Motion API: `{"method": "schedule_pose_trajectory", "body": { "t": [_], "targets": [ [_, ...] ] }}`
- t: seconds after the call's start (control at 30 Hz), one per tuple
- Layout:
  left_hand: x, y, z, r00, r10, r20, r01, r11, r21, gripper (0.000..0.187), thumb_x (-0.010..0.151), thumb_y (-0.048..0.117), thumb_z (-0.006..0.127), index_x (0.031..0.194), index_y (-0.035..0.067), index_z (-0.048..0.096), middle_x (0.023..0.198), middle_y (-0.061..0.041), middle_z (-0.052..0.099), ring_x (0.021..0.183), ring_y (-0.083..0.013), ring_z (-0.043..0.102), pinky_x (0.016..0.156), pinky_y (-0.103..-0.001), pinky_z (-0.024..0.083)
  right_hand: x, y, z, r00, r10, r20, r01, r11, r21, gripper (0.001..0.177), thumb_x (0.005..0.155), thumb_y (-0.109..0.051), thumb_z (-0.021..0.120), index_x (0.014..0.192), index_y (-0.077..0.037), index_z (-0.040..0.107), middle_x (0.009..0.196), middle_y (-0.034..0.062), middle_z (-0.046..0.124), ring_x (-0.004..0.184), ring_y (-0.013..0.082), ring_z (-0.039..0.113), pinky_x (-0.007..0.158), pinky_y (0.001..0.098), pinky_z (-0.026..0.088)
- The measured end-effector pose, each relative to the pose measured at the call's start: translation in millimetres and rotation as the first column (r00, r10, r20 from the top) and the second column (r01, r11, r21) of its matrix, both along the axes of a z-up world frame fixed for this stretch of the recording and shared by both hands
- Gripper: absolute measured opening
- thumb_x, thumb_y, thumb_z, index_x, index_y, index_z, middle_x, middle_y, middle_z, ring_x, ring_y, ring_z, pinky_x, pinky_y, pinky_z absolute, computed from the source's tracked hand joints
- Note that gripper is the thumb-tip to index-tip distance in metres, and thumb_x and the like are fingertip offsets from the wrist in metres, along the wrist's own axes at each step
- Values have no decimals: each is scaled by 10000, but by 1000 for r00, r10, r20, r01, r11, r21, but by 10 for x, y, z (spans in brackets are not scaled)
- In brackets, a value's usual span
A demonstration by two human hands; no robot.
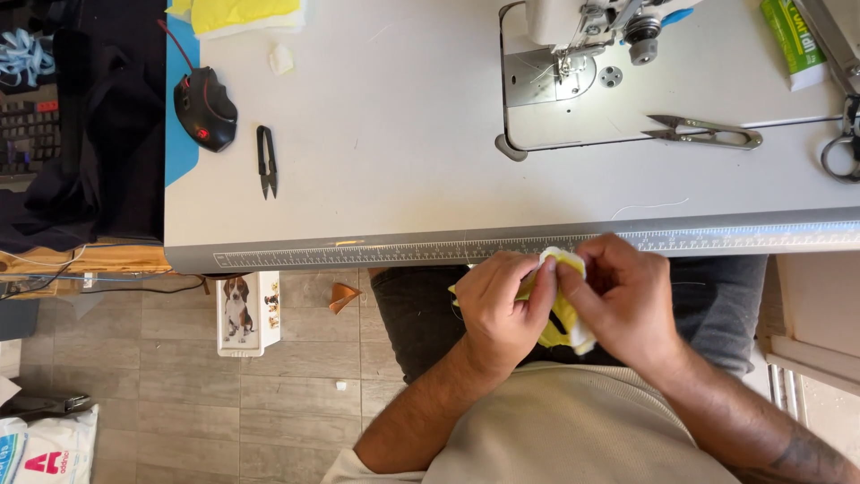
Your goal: Final assembly and finishing of a yellow fabric pouch using an industrial sewing machine and thread snips.
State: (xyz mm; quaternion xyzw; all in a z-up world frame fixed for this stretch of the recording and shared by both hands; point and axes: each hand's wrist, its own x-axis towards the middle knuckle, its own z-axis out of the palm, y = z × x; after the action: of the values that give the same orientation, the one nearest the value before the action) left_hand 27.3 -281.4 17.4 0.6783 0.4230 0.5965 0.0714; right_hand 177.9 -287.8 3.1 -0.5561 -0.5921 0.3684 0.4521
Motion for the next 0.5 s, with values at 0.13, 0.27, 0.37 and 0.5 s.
{"method": "schedule_pose_trajectory", "body": {
  "t": [0.13,0.27,0.37,0.5],
  "targets": [
    [50,19,-108,999,47,26,-48,998,46,132,865,10,785,801,34,672,661,-71,646,508,-231,627,464,-306,515,-35,-64,-3,995,-1,-99,2,1000,7,88,848,-20,750,818,6,671,513,129,583,415,142,521,447,268,498],
    [76,-10,-165,999,54,8,-54,994,93,93,851,17,804,844,37,714,746,-72,712,584,-221,687,528,-299,558,13,-80,-114,991,-18,-131,17,1000,-8,86,857,-17,758,831,29,691,560,136,610,445,135,543,460,283,522],
    [82,-22,-133,1000,12,-2,-12,993,120,48,893,46,771,898,19,731,778,-88,720,614,-241,700,528,-318,552,45,-94,-171,989,-18,-145,19,1000,3,85,897,-15,727,864,55,692,552,153,635,430,160,614,503,291,544],
    [46,-40,-166,998,-11,-60,19,991,134,123,919,94,744,1004,6,740,864,-109,713,723,-267,712,589,-349,553,33,-98,-132,981,16,-195,-17,1000,-2,124,928,-62,728,880,51,716,545,125,662,454,149,666,504,293,570]
  ]
}}
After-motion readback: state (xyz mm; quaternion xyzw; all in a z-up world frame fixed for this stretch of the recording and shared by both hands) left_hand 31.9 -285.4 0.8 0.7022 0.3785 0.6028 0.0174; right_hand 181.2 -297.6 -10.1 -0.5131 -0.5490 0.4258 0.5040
